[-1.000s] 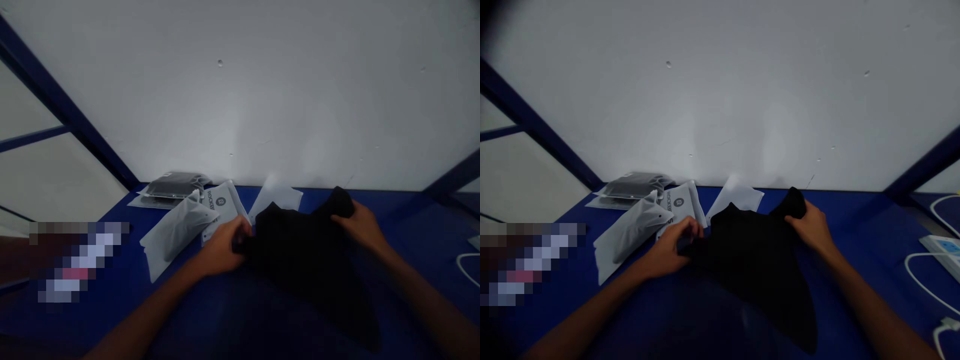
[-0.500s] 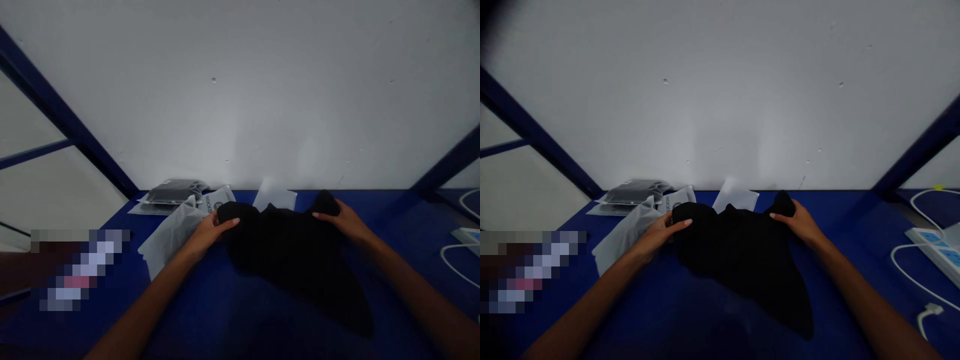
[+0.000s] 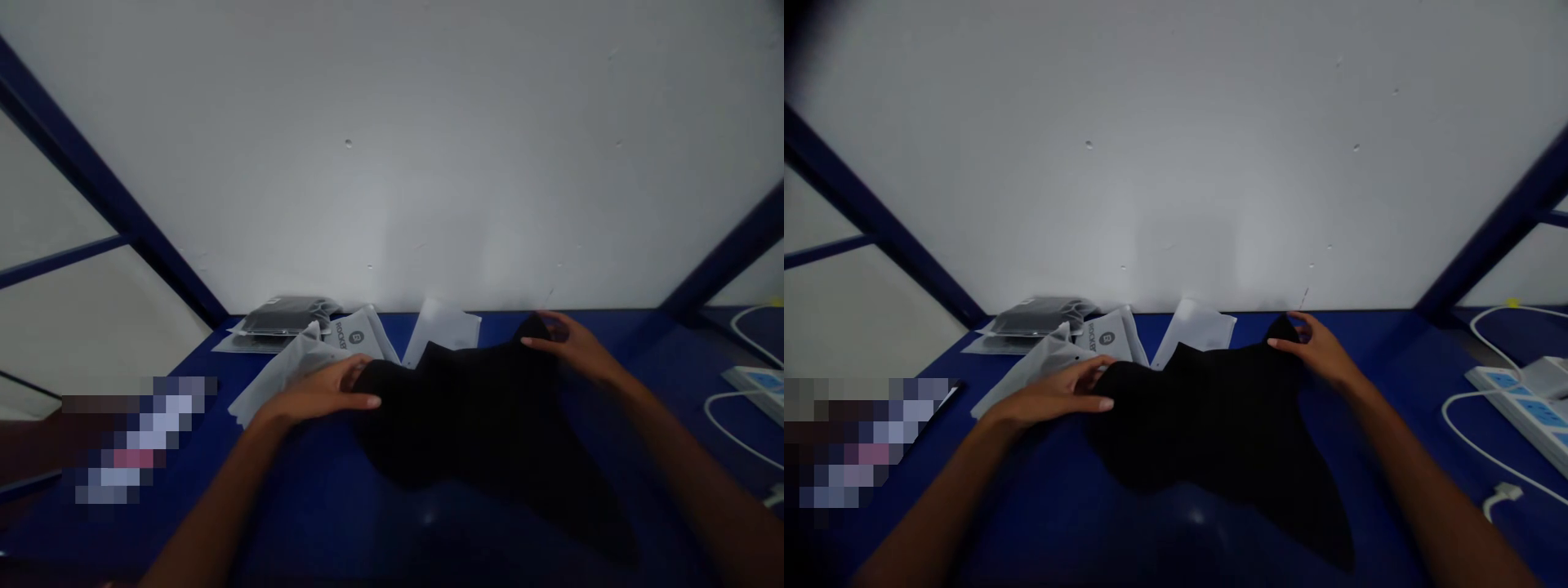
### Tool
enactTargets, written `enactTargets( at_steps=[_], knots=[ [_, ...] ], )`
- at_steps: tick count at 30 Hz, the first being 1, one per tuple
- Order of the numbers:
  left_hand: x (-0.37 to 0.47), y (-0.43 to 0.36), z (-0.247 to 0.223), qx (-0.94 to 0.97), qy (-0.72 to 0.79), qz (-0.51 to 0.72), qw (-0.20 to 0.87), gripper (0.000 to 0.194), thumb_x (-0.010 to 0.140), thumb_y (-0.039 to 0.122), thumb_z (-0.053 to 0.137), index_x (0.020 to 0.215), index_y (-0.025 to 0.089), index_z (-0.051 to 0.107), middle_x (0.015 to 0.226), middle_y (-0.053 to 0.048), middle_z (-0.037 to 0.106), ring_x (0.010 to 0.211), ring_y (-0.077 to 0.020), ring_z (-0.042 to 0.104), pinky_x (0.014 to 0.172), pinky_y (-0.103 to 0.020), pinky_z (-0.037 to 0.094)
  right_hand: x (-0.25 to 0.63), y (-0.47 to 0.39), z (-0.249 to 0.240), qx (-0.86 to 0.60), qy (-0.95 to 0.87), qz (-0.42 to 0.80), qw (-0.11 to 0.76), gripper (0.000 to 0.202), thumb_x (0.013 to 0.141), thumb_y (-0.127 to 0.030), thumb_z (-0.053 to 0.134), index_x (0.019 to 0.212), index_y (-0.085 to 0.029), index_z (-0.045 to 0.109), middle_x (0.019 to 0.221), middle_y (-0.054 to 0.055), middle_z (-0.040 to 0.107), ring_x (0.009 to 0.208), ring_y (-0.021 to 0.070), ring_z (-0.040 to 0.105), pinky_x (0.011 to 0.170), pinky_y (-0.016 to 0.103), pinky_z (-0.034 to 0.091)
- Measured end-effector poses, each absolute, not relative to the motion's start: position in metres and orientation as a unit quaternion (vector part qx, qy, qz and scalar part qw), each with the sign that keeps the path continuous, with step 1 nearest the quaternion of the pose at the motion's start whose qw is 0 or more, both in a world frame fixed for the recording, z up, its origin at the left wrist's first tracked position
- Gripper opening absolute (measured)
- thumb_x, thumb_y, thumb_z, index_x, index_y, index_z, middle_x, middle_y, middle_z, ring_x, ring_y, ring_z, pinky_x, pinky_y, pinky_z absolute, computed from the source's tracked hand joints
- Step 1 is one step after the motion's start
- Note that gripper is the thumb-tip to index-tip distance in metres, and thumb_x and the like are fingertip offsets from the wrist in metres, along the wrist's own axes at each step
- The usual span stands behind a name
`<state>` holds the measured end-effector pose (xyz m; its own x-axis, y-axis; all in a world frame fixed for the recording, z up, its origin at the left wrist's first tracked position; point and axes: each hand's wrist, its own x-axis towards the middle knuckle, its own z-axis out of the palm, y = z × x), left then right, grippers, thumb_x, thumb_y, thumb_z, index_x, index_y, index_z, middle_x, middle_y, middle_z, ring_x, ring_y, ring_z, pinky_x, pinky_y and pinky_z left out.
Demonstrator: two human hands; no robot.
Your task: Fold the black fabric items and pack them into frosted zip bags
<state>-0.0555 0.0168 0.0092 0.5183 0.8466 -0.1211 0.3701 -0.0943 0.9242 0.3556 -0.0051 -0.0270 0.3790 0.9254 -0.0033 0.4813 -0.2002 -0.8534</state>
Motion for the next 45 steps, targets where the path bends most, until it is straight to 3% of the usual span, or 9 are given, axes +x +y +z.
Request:
enactTargets(
  at_steps=[6,10,13,24,31,35,38,42,45],
  knots=[
    [-0.032,0.017,-0.004,0.733,0.429,0.137,0.51,0.078,0.064,0.037,0.078,0.135,0.031,0.045,0.125,-0.008,0.06,0.115,-0.0283,0.056,0.097,-0.044,0.044,0.358,-0.025,-0.019,-0.729,-0.494,0.397,0.258,0.115,0.059,-0.054,0.079,0.15,-0.016,0.02,0.083,0.011,0.074,0.064,0.0325,0.07,0.054,0.046,0.059],
    [-0.028,0.019,-0.009,0.757,0.353,0.158,0.527,0.051,0.07,0.034,0.074,0.119,0.029,0.059,0.122,-0.005,0.062,0.115,-0.0256,0.055,0.102,-0.044,0.039,0.343,-0.036,-0.014,-0.606,-0.64,0.413,0.229,0.093,0.063,-0.045,0.08,0.144,-0.03,0.037,0.121,0.012,0.066,0.1,0.0344,0.067,0.078,0.048,0.059],
    [-0.029,0.02,-0.009,0.73,0.371,0.198,0.539,0.044,0.069,0.032,0.075,0.112,0.026,0.063,0.11,-0.004,0.067,0.106,-0.0245,0.06,0.097,-0.043,0.043,0.328,-0.034,-0.012,-0.555,-0.7,0.366,0.26,0.083,0.065,-0.04,0.079,0.139,-0.036,0.042,0.14,0.004,0.052,0.125,0.0331,0.051,0.101,0.053,0.044],
    [-0.051,0.034,0.002,0.567,0.419,0.453,0.545,0.042,0.063,0.031,0.079,0.1,0.016,0.067,0.097,-0.008,0.07,0.088,-0.0216,0.066,0.089,-0.036,0.049,0.355,-0.03,0.005,-0.566,-0.491,0.425,0.507,0.056,0.065,-0.037,0.076,0.119,-0.031,0.062,0.115,0.004,0.068,0.105,0.027,0.064,0.09,0.04,0.053],
    [-0.042,0.029,-0.005,0.714,0.427,0.349,0.43,0.072,0.053,0.025,0.083,0.119,0.026,0.055,0.122,-0.005,0.06,0.114,-0.0254,0.056,0.101,-0.043,0.043,0.346,-0.028,-0.003,-0.556,-0.604,0.458,0.341,0.072,0.06,-0.033,0.08,0.128,-0.032,0.056,0.119,0.002,0.068,0.11,0.0302,0.062,0.098,0.049,0.048],
    [-0.041,0.031,-0.012,0.768,0.457,0.293,0.339,0.037,0.065,0.025,0.074,0.102,0.024,0.066,0.103,-0.003,0.067,0.098,-0.0244,0.061,0.092,-0.041,0.045,0.341,-0.024,-0.012,-0.609,-0.685,0.311,0.252,0.058,0.061,-0.032,0.078,0.118,-0.03,0.065,0.101,0.002,0.073,0.094,0.0303,0.067,0.09,0.052,0.051],
    [-0.045,0.032,-0.004,0.795,0.433,0.295,0.304,0.011,0.071,0.028,0.068,0.079,0.021,0.07,0.086,-0.004,0.065,0.084,-0.0214,0.06,0.083,-0.036,0.046,0.347,-0.026,-0.006,-0.609,-0.704,0.231,0.284,0.019,0.07,-0.038,0.07,0.084,-0.026,0.075,0.089,0.004,0.072,0.084,0.028,0.067,0.082,0.047,0.053],
    [-0.051,0.026,0.015,0.736,0.397,0.408,0.367,0.014,0.066,0.029,0.072,0.071,0.018,0.066,0.102,-0.005,0.061,0.093,-0.022,0.057,0.08,-0.032,0.045,0.36,-0.041,0.018,-0.548,-0.682,0.271,0.402,0.023,0.067,-0.047,0.073,0.077,-0.026,0.073,0.117,0.005,0.066,0.106,0.0308,0.061,0.092,0.044,0.049],
    [-0.049,0.022,0.02,0.636,0.419,0.443,0.474,0.018,0.065,0.031,0.072,0.072,0.017,0.062,0.084,-0.004,0.062,0.075,-0.0178,0.057,0.066,-0.028,0.044,0.361,-0.046,0.025,-0.548,-0.603,0.391,0.428,0.032,0.066,-0.052,0.073,0.084,-0.026,0.073,0.102,0.005,0.072,0.097,0.0303,0.065,0.088,0.043,0.052]
  ],
)
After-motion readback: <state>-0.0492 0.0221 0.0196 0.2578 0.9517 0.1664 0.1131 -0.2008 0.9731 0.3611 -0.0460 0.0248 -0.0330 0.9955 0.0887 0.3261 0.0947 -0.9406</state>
